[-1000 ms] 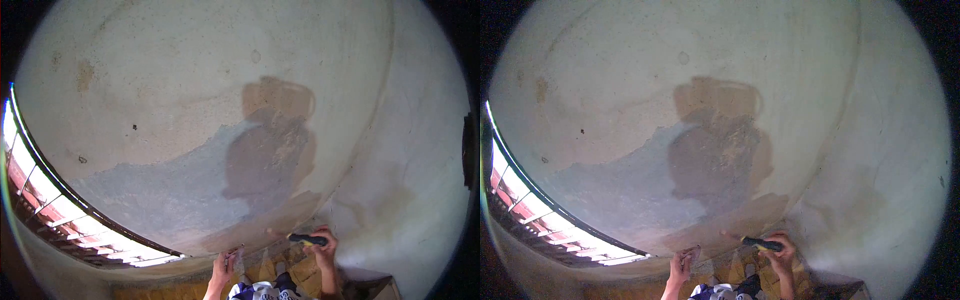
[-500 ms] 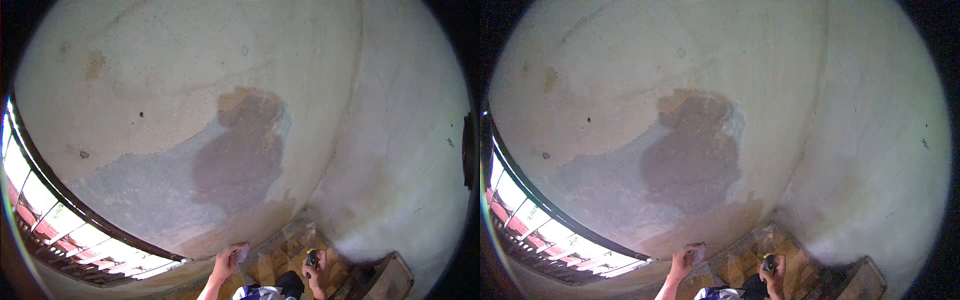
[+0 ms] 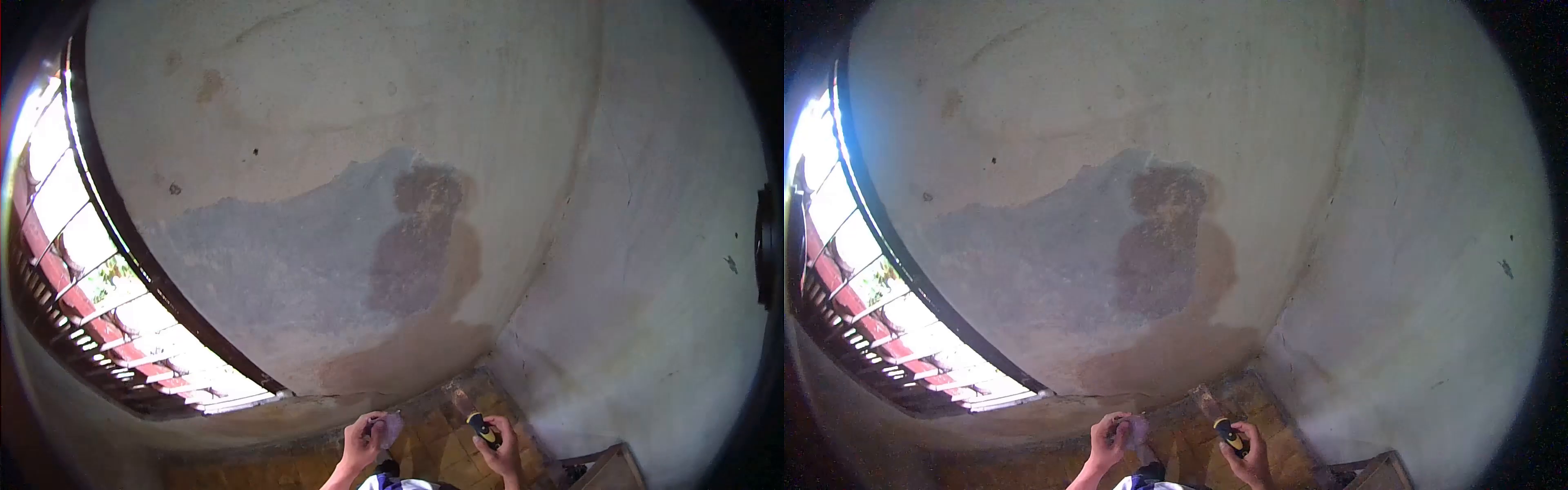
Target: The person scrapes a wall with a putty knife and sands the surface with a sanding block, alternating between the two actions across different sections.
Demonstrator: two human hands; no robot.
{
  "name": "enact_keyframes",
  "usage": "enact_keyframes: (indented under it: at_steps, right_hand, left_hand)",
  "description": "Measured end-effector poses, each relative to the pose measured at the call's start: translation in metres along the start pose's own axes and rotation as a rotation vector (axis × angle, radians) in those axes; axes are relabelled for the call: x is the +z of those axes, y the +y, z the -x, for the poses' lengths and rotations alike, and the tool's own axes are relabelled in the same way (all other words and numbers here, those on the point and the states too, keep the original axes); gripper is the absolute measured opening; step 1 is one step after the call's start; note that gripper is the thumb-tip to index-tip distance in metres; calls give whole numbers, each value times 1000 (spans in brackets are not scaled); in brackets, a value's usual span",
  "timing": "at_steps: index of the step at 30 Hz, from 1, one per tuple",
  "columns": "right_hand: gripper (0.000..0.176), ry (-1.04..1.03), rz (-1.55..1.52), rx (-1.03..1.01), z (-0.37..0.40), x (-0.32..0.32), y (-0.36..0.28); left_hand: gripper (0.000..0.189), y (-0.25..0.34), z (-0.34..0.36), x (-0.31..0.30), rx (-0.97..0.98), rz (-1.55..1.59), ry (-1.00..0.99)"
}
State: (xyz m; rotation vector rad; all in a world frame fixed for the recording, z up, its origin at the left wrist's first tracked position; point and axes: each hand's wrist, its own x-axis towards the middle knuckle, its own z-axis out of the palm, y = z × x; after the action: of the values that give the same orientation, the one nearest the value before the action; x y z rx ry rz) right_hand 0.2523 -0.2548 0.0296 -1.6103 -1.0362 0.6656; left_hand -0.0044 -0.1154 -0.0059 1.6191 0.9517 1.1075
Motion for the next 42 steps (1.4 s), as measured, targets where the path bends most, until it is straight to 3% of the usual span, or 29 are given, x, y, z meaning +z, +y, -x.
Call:
enact_keyframes:
  at_steps: [2,8,14,16,22,27,30,32,34,42]
  right_hand:
    - [39,35,-15,-50,11,3,0]
    - [34,-42,-304,118,23,7,16]
    - [40,-43,-185,-44,2,22,21]
    - [34,-4,-116,-129,-10,28,6]
    - [30,132,-81,-261,-37,55,-51]
    - [24,230,-190,-339,-66,100,-58]
    - [25,337,-195,-371,-90,136,-100]
    - [27,417,-125,-503,-110,152,-121]
    - [30,463,18,-657,-130,153,-151]
    - [30,571,202,-769,-150,131,-218]
  left_hand:
    - [23,-6,17,5,-36,62,38]
    - [15,27,54,2,-83,214,187]
    - [13,11,84,-14,-86,263,365]
    - [14,4,87,-21,-99,290,401]
    - [21,-7,51,-48,-147,310,215]
    - [16,-30,8,-99,32,80,6]
    - [18,-39,-13,-118,-79,207,18]
    - [16,-59,-21,-136,-97,173,-63]
    - [14,-73,-25,-152,-96,127,-124]
    - [11,-66,-47,-163,-45,62,-120]
